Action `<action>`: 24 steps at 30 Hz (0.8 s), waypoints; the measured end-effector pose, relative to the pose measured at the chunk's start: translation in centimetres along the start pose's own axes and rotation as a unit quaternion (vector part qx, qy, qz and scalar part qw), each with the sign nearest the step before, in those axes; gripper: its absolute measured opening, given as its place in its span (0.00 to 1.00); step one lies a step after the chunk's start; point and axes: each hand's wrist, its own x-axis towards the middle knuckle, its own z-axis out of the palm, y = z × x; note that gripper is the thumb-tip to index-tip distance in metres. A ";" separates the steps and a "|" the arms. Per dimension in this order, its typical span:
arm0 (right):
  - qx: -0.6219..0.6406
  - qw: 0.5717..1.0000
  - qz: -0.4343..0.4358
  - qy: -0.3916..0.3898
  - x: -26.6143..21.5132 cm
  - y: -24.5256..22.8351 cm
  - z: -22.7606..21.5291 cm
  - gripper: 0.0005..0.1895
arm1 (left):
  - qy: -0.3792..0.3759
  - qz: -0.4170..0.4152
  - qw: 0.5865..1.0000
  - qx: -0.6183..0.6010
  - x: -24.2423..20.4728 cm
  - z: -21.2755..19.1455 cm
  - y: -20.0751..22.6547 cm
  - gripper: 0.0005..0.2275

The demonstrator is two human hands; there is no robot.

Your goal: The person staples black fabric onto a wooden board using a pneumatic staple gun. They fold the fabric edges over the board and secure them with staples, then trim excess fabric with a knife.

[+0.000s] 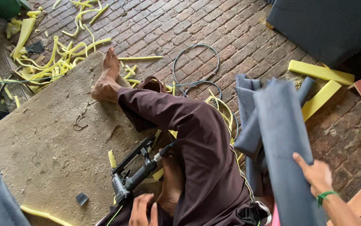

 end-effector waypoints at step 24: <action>0.077 0.951 -0.254 0.159 12.4 -7.9 -6.3 0.10 | 0.032 -0.029 0.998 0.044 -5.6 4.4 -9.2 0.09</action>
